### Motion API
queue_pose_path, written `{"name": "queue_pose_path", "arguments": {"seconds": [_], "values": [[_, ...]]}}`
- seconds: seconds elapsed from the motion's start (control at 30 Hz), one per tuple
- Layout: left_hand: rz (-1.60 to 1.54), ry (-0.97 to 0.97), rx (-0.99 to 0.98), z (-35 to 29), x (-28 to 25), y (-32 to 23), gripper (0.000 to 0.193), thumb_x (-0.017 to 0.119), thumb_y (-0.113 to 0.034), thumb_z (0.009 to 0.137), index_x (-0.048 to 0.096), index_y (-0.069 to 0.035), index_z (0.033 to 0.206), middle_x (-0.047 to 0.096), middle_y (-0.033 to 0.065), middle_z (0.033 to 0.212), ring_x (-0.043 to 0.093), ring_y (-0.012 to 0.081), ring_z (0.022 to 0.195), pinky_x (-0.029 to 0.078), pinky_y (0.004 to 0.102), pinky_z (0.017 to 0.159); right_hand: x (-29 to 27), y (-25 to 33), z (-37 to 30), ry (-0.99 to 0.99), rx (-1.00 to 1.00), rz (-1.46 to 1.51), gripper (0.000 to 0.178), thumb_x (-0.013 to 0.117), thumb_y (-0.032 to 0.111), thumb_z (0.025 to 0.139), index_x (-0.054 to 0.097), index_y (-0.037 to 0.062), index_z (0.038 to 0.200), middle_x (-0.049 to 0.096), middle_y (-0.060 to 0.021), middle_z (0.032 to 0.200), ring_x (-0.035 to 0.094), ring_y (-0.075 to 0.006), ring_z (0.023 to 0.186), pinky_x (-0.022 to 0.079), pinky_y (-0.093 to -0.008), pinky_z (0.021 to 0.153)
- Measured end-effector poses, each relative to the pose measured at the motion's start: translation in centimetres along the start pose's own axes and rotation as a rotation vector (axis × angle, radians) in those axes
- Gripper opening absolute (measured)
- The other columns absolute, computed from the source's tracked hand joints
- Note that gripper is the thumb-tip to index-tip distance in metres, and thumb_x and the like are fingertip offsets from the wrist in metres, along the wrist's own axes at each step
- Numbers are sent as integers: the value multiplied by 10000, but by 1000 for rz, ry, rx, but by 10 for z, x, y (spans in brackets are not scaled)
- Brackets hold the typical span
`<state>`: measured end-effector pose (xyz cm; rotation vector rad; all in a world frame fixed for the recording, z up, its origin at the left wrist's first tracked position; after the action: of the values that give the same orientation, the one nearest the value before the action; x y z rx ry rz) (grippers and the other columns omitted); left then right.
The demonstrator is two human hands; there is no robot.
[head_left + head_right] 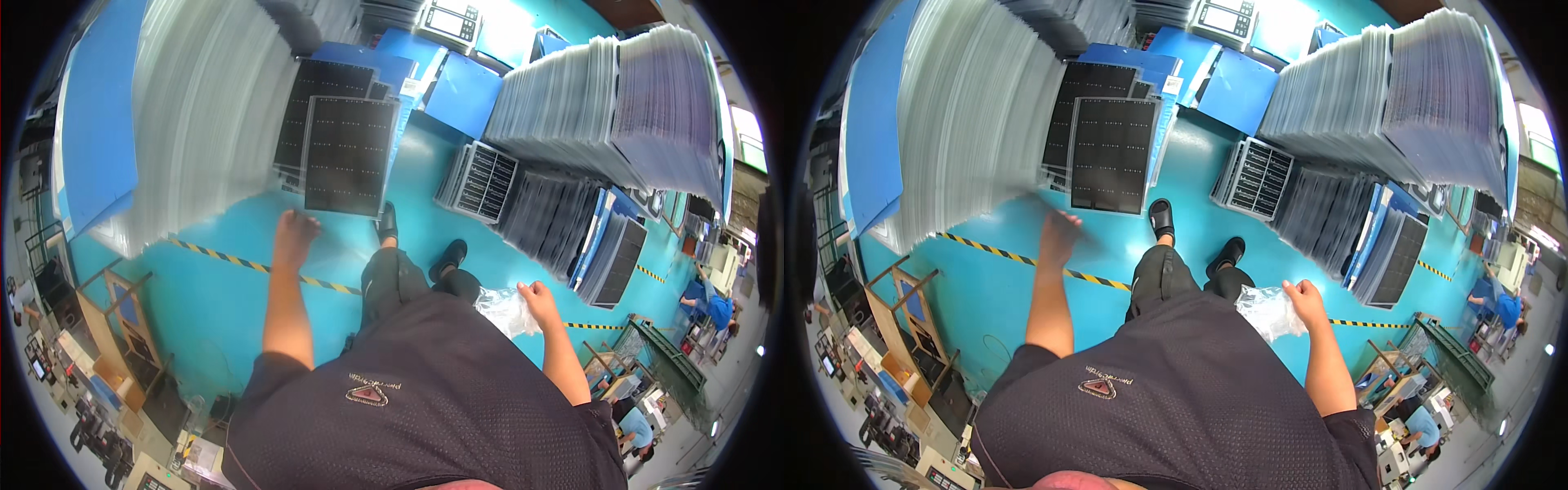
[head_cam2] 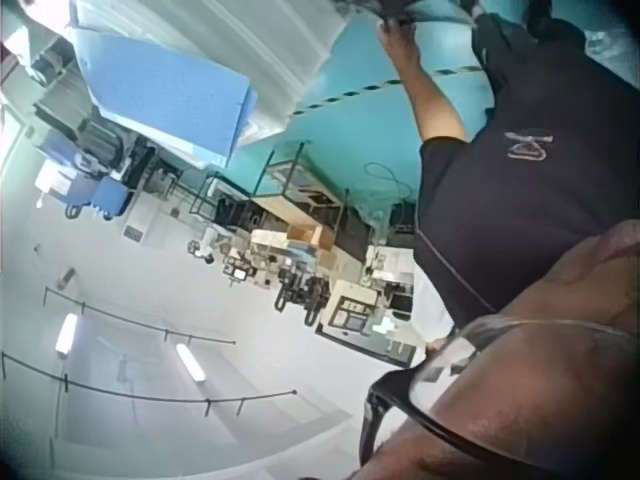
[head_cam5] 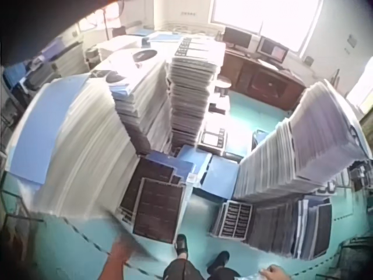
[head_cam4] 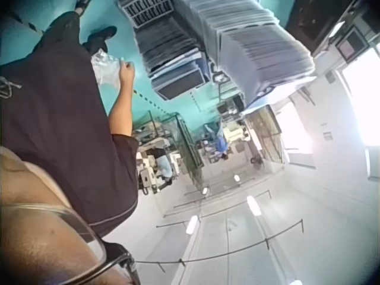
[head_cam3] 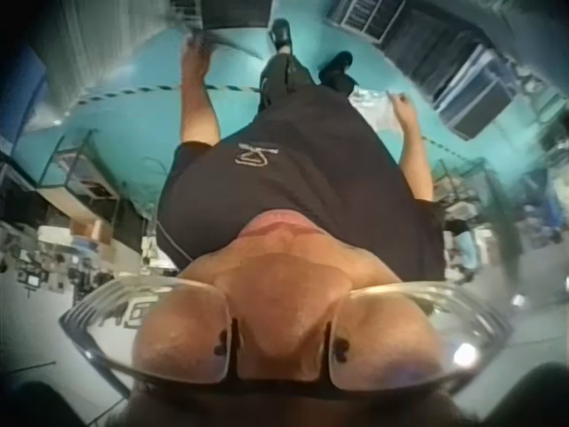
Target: Placing electronic components into individual plastic bags on a production floor.
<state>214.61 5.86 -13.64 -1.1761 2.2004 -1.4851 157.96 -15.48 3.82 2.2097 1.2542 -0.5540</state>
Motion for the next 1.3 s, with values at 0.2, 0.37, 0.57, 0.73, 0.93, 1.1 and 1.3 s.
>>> {"name": "queue_pose_path", "arguments": {"seconds": [0.2,0.37,0.57,0.73,0.93,1.1,1.3], "values": [[-174,-229,-363,13,21,24,160,645,-202,974,553,-113,1070,660,31,842,647,152,638,583,287,584,5,-24,1,-23,25,45,497,746,443,863,448,77,708,456,8,656,399,-110,623,382,-321,556],[-169,-199,-397,22,11,22,310,677,-209,953,511,-96,1189,635,56,970,626,176,667,585,304,592,9,-15,-2,-22,4,49,477,745,422,865,444,83,714,449,13,658,390,-104,621,376,-315,554],[-220,-320,-473,45,27,27,408,737,-222,906,492,-55,1188,620,103,938,620,213,636,589,323,557,9,-32,-12,-69,25,114,467,746,417,867,445,94,716,455,17,660,392,-100,616,374,-311,548],[-189,-398,-424,94,5,5,393,783,-182,862,513,-54,1118,633,95,863,606,199,604,585,328,528,6,-28,-23,-110,-26,117,458,713,424,894,480,68,726,470,5,667,402,-116,625,374,-329,554],[61,-562,-238,102,28,-17,448,803,-173,841,512,-29,1148,638,123,888,608,228,633,591,356,564,5,-64,-30,-238,-39,154,467,689,461,903,582,18,800,559,-46,722,488,-138,703,440,-328,651],[-215,-476,-498,107,22,2,315,788,-200,844,601,-83,1069,642,94,933,636,230,787,524,309,587,9,-97,-37,-202,-3,245,481,677,465,915,635,-10,855,593,-54,755,509,-142,730,451,-324,685],[-225,-623,-484,114,34,5,385,785,-179,829,596,-58,1141,628,123,1050,629,246,844,499,340,628,14,-113,-39,-208,38,288,504,698,476,896,643,-22,852,624,-80,773,536,-157,741,468,-331,698]]}}
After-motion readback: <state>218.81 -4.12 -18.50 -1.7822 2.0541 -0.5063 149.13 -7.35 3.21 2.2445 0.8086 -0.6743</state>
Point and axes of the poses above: each hand's wrist, its own z-axis towards the middle knuckle, its own x-axis out of the palm, y = z × x, the point moved 2 cm from there along z, towards the middle knuckle
